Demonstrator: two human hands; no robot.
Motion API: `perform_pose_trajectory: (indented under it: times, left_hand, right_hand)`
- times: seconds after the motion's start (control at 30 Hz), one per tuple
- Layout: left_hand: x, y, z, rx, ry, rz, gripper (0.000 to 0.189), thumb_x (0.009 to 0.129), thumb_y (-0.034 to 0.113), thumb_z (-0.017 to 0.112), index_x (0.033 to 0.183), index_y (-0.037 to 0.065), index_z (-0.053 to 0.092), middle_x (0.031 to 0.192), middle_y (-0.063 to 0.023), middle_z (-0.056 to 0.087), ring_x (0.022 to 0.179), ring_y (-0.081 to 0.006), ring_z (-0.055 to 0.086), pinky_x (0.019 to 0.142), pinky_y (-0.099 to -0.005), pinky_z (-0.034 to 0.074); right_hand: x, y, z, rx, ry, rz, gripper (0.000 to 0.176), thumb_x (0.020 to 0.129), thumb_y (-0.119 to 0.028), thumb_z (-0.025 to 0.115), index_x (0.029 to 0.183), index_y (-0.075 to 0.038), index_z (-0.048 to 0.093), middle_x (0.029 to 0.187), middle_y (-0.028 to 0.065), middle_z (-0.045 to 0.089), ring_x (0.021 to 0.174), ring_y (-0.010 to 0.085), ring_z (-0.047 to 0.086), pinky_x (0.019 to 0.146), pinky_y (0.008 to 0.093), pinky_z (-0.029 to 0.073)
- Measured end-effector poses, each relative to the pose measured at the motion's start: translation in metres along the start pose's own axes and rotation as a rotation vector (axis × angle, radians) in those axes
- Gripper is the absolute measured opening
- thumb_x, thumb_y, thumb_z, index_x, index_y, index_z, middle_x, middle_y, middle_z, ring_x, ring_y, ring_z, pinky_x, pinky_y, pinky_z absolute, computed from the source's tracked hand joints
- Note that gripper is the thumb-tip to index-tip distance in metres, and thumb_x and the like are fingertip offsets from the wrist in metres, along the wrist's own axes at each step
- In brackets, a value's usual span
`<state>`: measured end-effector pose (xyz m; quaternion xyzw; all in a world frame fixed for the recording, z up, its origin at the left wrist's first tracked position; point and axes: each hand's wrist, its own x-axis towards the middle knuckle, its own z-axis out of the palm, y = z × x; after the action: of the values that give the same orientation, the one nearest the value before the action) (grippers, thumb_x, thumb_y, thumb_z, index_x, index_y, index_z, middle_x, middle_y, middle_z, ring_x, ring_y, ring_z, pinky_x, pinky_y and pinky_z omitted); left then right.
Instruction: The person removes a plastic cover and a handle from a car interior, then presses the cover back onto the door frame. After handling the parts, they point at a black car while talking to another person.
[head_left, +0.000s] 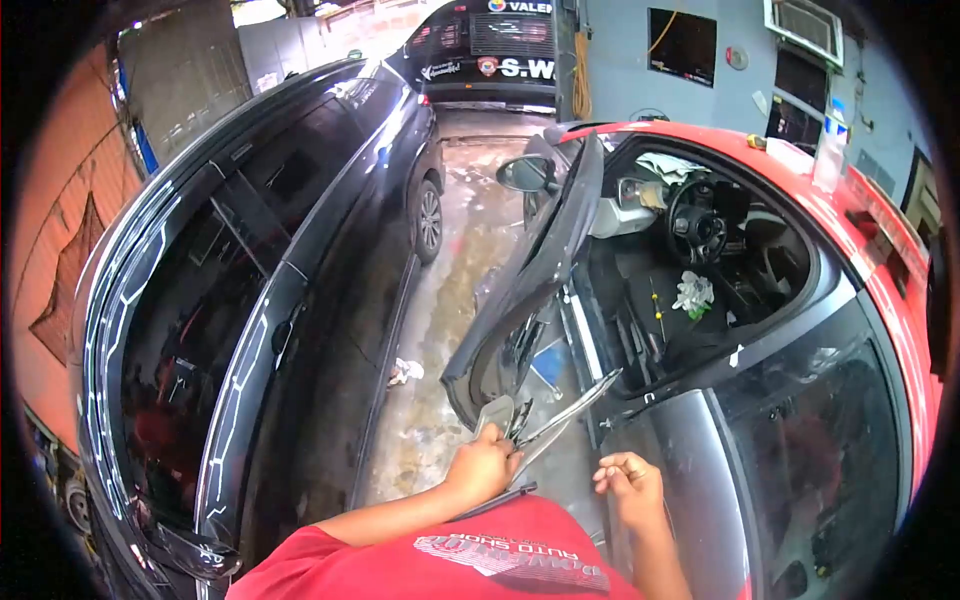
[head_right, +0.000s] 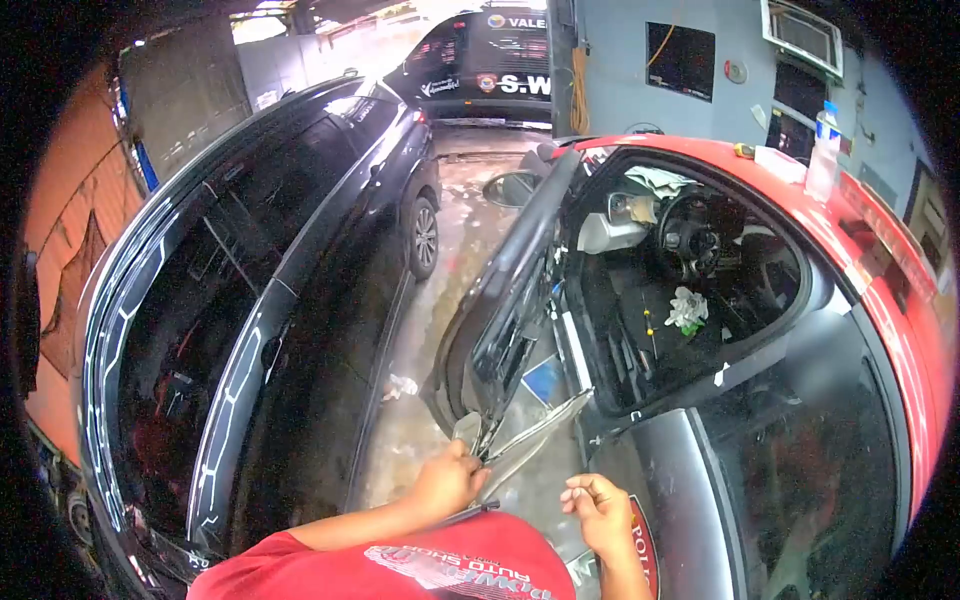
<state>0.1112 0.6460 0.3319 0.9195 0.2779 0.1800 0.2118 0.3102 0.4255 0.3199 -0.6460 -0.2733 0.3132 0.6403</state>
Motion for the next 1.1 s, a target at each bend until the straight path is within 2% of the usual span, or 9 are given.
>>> perform_pose_trajectory:
  times: [0.1,0.23,0.3,0.47,0.57,0.73,0.93,1.0,1.1]
  left_hand:
    - [-0.002,0.003,-0.002,0.005,-0.012,-0.041,0.024,0.096,0.026,0.078,0.089,0.003,0.077,0.101,-0.0196,0.064,0.083,-0.0437,0.071,0.075,-0.0542,0.059]
    - [-0.006,0.002,-0.003,-0.001,0.008,-0.024,0.024,0.096,0.026,0.078,0.088,0.003,0.077,0.102,-0.0200,0.063,0.081,-0.0438,0.071,0.074,-0.0547,0.059]
    - [-0.007,0.001,-0.004,0.035,-0.049,-0.019,0.027,0.101,0.030,0.072,0.097,0.004,0.077,0.115,-0.0227,0.063,0.079,-0.0465,0.074,0.077,-0.0567,0.063]
    - [-0.012,-0.003,0.001,0.012,-0.050,0.022,0.028,0.099,0.030,0.073,0.096,0.003,0.077,0.116,-0.0217,0.064,0.079,-0.0463,0.074,0.077,-0.0581,0.062]
    - [-0.010,0.005,0.005,0.050,0.031,0.030,0.026,0.097,0.029,0.075,0.091,0.003,0.077,0.108,-0.0196,0.067,0.078,-0.0456,0.073,0.075,-0.0565,0.062]
    - [-0.010,0.006,0.009,0.032,0.022,0.044,0.023,0.095,0.027,0.077,0.089,0.004,0.078,0.107,-0.0195,0.066,0.077,-0.0445,0.072,0.073,-0.0562,0.061]
    - [-0.008,0.018,0.010,0.040,0.001,0.052,0.022,0.093,0.025,0.079,0.090,0.003,0.078,0.106,-0.0175,0.065,0.079,-0.0439,0.072,0.074,-0.0546,0.060]
    - [-0.007,0.021,0.010,0.037,0.014,0.047,0.021,0.094,0.024,0.079,0.091,0.003,0.078,0.106,-0.0174,0.065,0.080,-0.0438,0.072,0.075,-0.0548,0.060]
    - [-0.006,0.023,0.009,0.035,0.002,0.027,0.021,0.093,0.024,0.079,0.091,0.003,0.078,0.106,-0.0175,0.064,0.081,-0.0438,0.072,0.075,-0.0548,0.060]
  right_hand:
    - [0.001,0.006,-0.003,0.009,-0.065,-0.106,0.036,0.098,0.018,0.044,0.116,0.004,0.072,0.109,0.0139,0.078,0.094,0.0170,0.075,0.091,0.0340,0.062]
    - [-0.001,-0.004,0.000,0.043,-0.073,-0.087,0.030,0.099,0.014,0.049,0.112,0.002,0.074,0.116,0.0152,0.078,0.099,0.0184,0.075,0.091,0.0366,0.062]
    - [0.004,-0.018,0.000,-0.574,-0.133,-0.674,0.014,0.101,0.004,0.061,0.101,0.001,0.075,0.109,0.0129,0.081,0.094,0.0167,0.075,0.086,0.0355,0.061]
    - [-0.018,-0.023,0.009,-0.308,-0.068,-0.017,0.012,0.100,-0.009,0.076,0.092,0.000,0.075,0.082,0.0082,0.079,0.077,0.0180,0.074,0.075,0.0310,0.057]
    - [-0.021,-0.014,0.003,-0.510,-0.041,-0.015,0.009,0.100,-0.007,0.073,0.099,0.001,0.075,0.091,0.0119,0.079,0.085,0.0224,0.076,0.080,0.0337,0.059]
    - [-0.020,-0.014,0.005,-0.456,-0.150,-0.395,0.015,0.100,-0.009,0.069,0.113,-0.002,0.073,0.110,0.0154,0.078,0.103,0.0322,0.076,0.090,0.0394,0.059]
    - [-0.022,-0.033,0.018,-0.507,-0.149,-0.259,0.025,0.096,-0.026,0.084,0.089,-0.006,0.070,0.073,0.0133,0.065,0.073,0.0333,0.068,0.065,0.0458,0.052]
    - [-0.018,-0.032,0.015,-0.638,-0.162,-0.365,0.022,0.091,-0.024,0.090,0.090,-0.006,0.078,0.086,0.0068,0.073,0.083,0.0217,0.070,0.068,0.0375,0.052]
    - [-0.021,-0.036,0.006,-0.685,-0.128,-0.545,0.022,0.086,-0.025,0.092,0.089,-0.008,0.080,0.110,0.0088,0.075,0.109,0.0277,0.068,0.089,0.0405,0.053]
